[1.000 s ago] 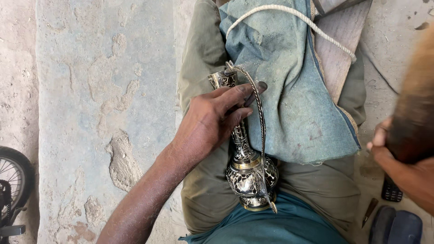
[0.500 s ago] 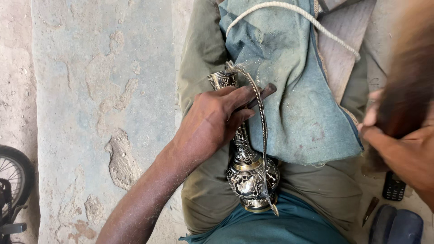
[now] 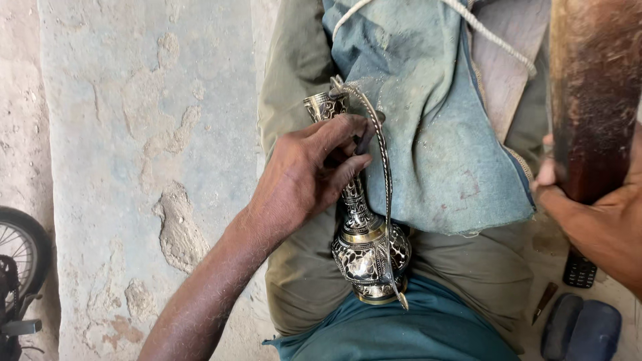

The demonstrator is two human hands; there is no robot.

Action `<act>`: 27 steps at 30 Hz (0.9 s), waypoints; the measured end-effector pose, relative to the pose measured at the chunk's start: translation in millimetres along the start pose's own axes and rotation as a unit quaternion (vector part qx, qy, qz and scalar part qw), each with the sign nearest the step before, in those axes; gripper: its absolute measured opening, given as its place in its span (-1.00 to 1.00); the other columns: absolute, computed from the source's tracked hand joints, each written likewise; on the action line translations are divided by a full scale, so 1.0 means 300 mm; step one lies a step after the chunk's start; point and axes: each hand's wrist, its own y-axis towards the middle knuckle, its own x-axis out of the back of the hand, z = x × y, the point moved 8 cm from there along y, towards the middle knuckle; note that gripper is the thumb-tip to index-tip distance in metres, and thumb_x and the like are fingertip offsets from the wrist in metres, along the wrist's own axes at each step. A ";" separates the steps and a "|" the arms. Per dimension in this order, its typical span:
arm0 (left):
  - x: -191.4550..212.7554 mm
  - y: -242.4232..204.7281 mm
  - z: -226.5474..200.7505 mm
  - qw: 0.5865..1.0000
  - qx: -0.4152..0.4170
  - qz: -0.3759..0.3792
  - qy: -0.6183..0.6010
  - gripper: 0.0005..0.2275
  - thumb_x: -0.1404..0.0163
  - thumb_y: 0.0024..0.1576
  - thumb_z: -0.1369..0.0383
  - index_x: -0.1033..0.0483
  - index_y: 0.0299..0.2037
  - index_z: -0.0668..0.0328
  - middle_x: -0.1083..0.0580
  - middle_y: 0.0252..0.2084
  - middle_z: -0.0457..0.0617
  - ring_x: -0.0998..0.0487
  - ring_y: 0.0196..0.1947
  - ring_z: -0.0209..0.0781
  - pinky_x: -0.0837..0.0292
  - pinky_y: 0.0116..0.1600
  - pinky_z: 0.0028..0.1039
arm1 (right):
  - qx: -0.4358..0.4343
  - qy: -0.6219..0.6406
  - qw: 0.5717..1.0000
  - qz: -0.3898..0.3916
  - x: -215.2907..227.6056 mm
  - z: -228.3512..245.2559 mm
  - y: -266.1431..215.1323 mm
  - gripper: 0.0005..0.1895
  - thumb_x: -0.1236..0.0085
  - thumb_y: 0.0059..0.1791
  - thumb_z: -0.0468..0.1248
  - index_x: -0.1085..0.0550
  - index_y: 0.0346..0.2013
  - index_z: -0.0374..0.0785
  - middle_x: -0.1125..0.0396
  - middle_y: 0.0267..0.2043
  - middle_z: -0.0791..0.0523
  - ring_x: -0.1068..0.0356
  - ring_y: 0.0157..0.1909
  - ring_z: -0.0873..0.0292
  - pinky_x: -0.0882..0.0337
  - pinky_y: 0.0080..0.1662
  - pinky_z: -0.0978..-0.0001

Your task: The person holds a decorative metal vessel with a curved handle and repeatedly strikes it with a wooden mallet. The person rotates the vessel to work on different sections of the handle and neck while seated on the floor.

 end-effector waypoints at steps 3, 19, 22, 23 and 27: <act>0.001 -0.006 -0.011 0.999 -0.033 -0.008 0.015 -0.67 -0.20 0.20 0.44 -0.45 0.14 0.22 -0.56 -0.15 0.04 -0.67 -0.23 -0.13 -0.61 -0.14 -0.37 | 0.112 -0.045 0.992 0.034 0.005 0.058 -0.017 -0.42 -0.14 -0.05 -0.57 -0.34 0.28 -0.42 -0.38 -0.37 -0.08 -0.43 -0.49 0.12 -0.47 -0.43 0.31; -0.009 0.021 -0.023 0.999 -0.019 0.035 0.025 -0.75 -0.16 0.20 0.44 -0.55 0.08 0.19 -0.60 -0.06 0.08 -0.69 -0.16 0.02 -0.61 -0.10 -0.29 | 0.084 -0.178 0.978 0.069 -0.010 0.059 -0.037 -0.52 -0.27 -0.10 -0.45 -0.43 0.11 -0.24 -0.42 -0.32 0.11 -0.46 -0.34 0.23 -0.51 -0.23 0.35; 0.048 0.030 -0.042 0.998 -0.045 -0.029 0.033 -0.76 -0.14 0.23 0.47 -0.54 0.10 0.18 -0.60 0.02 0.04 -0.71 -0.09 -0.06 -0.66 -0.07 -0.38 | 0.043 0.122 0.991 -0.014 -0.016 -0.078 -0.010 -0.56 -0.19 0.03 -0.43 -0.33 0.19 -0.35 -0.39 -0.27 0.08 -0.47 -0.32 0.21 -0.48 -0.21 0.29; 0.064 0.024 -0.043 0.995 -0.058 -0.053 0.063 -0.74 -0.15 0.23 0.47 -0.54 0.12 0.19 -0.59 0.05 0.06 -0.69 -0.06 -0.04 -0.66 -0.05 -0.38 | 0.058 0.176 0.982 -0.040 -0.018 -0.108 0.000 -0.52 -0.17 0.01 -0.44 -0.29 0.21 -0.35 -0.36 -0.22 0.11 -0.44 -0.22 0.26 -0.47 -0.12 0.36; 0.055 0.044 -0.043 0.996 -0.056 -0.050 0.053 -0.71 -0.19 0.22 0.44 -0.57 0.15 0.11 -0.61 0.00 0.00 -0.71 -0.09 -0.14 -0.67 -0.03 -0.40 | 0.067 0.336 0.939 -0.036 -0.035 -0.164 0.012 -0.42 -0.20 -0.06 -0.50 -0.32 0.25 -0.25 -0.36 -0.19 0.15 -0.43 -0.10 0.33 -0.49 0.01 0.47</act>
